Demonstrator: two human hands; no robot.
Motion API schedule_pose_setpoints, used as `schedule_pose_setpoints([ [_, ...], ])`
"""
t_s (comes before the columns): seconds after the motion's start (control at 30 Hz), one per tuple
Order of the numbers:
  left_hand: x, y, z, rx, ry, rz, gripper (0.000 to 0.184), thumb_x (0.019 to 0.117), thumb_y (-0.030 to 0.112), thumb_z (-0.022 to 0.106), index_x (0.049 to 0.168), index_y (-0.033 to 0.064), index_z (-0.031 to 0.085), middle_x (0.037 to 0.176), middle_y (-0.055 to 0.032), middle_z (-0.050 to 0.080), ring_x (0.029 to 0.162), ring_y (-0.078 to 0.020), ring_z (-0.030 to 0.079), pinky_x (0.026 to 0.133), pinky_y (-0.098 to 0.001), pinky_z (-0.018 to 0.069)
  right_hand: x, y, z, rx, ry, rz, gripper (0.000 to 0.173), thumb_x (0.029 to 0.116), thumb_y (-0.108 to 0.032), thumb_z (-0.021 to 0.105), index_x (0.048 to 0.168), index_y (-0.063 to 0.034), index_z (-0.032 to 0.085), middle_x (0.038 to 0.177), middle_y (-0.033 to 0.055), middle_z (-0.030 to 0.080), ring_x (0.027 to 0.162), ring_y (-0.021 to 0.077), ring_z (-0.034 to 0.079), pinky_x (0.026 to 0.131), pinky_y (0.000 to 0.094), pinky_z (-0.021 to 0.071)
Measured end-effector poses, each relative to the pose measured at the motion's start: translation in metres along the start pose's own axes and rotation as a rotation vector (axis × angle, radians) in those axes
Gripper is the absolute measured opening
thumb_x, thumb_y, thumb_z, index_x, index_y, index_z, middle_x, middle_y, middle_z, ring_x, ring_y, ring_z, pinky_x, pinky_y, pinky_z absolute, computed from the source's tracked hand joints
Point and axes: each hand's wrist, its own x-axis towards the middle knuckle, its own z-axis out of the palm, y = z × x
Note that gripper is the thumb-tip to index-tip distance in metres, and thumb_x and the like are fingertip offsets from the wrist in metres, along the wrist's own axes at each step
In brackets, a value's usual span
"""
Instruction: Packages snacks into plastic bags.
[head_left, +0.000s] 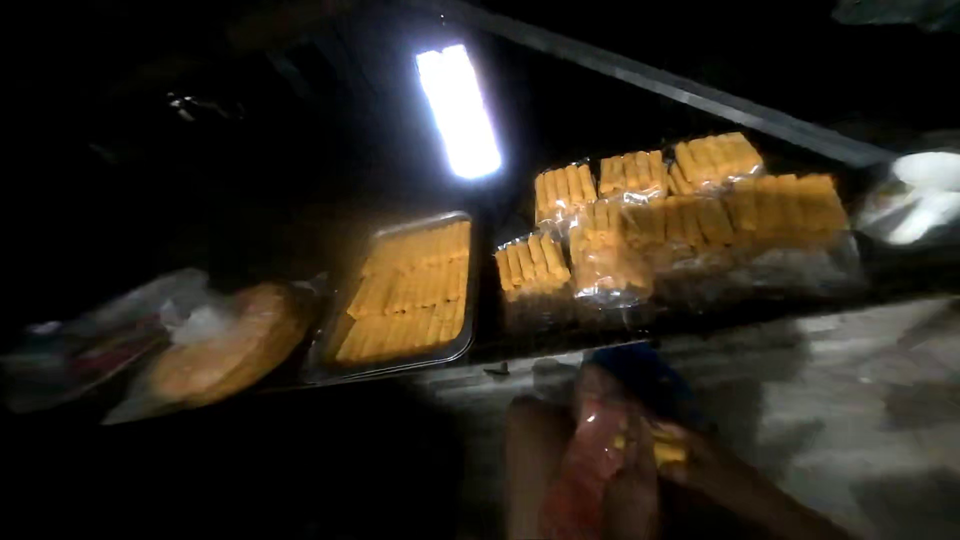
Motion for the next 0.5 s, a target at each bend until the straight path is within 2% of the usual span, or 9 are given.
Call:
schedule_pose_setpoints([
  [0.07, 0.0, -0.002, 0.001, 0.023, 0.0, 0.063, 0.032, 0.102, 0.003, 0.05, 0.129, -0.011, 0.058, 0.116, -0.0149, 0.068, 0.106, -0.0091, 0.065, 0.096, -0.0218, 0.0512, 0.001, 0.004, 0.004, 0.05, 0.004, 0.006, 0.06, 0.0888, -0.019, 0.077, 0.143, -0.0062, 0.056, 0.126, 0.0183, 0.068, 0.112, 0.0284, 0.068, 0.098, 0.0498, 0.0553],
  [0.13, 0.002, -0.063, 0.012, 0.42, -0.033, 0.27, 0.044, 0.0998, 0.011, 0.058, 0.142, -0.0015, 0.057, 0.136, -0.0156, 0.066, 0.117, -0.0197, 0.068, 0.099, -0.0347, 0.0555, 0.001, 0.005, 0.007, 0.089, 0.019, 0.012, 0.062, 0.088, -0.023, 0.077, 0.144, -0.0091, 0.055, 0.128, 0.0137, 0.068, 0.114, 0.0227, 0.067, 0.1, 0.0456, 0.0549],
  [0.2, 0.002, -0.091, 0.019, 0.553, -0.105, 0.307, 0.052, 0.0998, 0.011, 0.058, 0.15, 0.0015, 0.048, 0.144, -0.0196, 0.059, 0.117, -0.0299, 0.069, 0.095, -0.0436, 0.0572, -0.003, 0.0, 0.006, 0.142, 0.015, 0.015, 0.062, 0.0904, -0.019, 0.074, 0.147, -0.0074, 0.051, 0.131, 0.0138, 0.066, 0.117, 0.0209, 0.066, 0.103, 0.043, 0.0534],
  [0.27, -0.001, -0.086, 0.021, 0.469, -0.124, 0.252, 0.049, 0.1018, 0.006, 0.052, 0.151, 0.0016, 0.048, 0.146, -0.0196, 0.057, 0.122, -0.0322, 0.066, 0.1, -0.0454, 0.0538, -0.004, -0.001, 0.006, 0.206, 0.008, 0.012, 0.064, 0.0906, -0.018, 0.073, 0.148, -0.0059, 0.049, 0.131, 0.0133, 0.065, 0.117, 0.0196, 0.065, 0.103, 0.0413, 0.053],
  [0.33, -0.002, -0.087, 0.021, 0.447, -0.091, 0.271, 0.046, 0.1019, 0.004, 0.051, 0.148, 0.0002, 0.052, 0.139, -0.0208, 0.063, 0.116, -0.0329, 0.069, 0.097, -0.0458, 0.0556, -0.005, 0.003, 0.01, 0.279, 0.03, 0.0, 0.064, 0.091, -0.018, 0.072, 0.149, -0.0087, 0.048, 0.133, 0.0097, 0.065, 0.117, 0.0155, 0.065, 0.102, 0.0377, 0.0544],
  [0.37, 0.001, -0.094, 0.024, 0.434, -0.05, 0.302, 0.045, 0.1009, 0.005, 0.052, 0.145, 0.0008, 0.055, 0.136, -0.0185, 0.065, 0.112, -0.0298, 0.071, 0.093, -0.0424, 0.0579, -0.007, 0.004, 0.013, 0.313, 0.055, -0.006, 0.061, 0.0938, -0.017, 0.07, 0.15, -0.0081, 0.048, 0.135, 0.0097, 0.064, 0.118, 0.0147, 0.064, 0.103, 0.0368, 0.0541],
  [0.4, 0.003, -0.096, 0.025, 0.335, -0.067, 0.279, 0.043, 0.1026, 0.006, 0.05, 0.144, 0.0, 0.055, 0.138, -0.0174, 0.064, 0.116, -0.0267, 0.069, 0.098, -0.0393, 0.0561, -0.01, 0.005, 0.017, 0.315, 0.092, -0.016, 0.058, 0.0963, -0.017, 0.067, 0.15, -0.0068, 0.047, 0.136, 0.0104, 0.063, 0.12, 0.0147, 0.064, 0.103, 0.0366, 0.0539],
  [0.43, 0.005, -0.096, 0.025, 0.215, -0.097, 0.252, 0.04, 0.1056, 0.009, 0.047, 0.143, -0.0009, 0.055, 0.138, -0.0152, 0.063, 0.121, -0.0208, 0.065, 0.104, -0.0328, 0.0519, -0.013, 0.004, 0.02, 0.239, 0.116, -0.036, 0.054, 0.1001, -0.02, 0.063, 0.15, -0.0057, 0.047, 0.139, 0.0101, 0.061, 0.123, 0.0137, 0.062, 0.105, 0.0348, 0.0524],
  [0.5, 0.003, -0.094, 0.026, 0.329, -0.118, 0.362, 0.043, 0.1051, 0.008, 0.046, 0.146, -0.0019, 0.052, 0.146, -0.0174, 0.058, 0.129, -0.025, 0.062, 0.107, -0.0357, 0.0502, -0.019, 0.007, 0.021, -0.097, 0.111, -0.119, 0.049, 0.104, -0.018, 0.055, 0.149, 0.0001, 0.048, 0.147, 0.017, 0.055, 0.134, 0.0221, 0.055, 0.114, 0.0398, 0.0445],
])
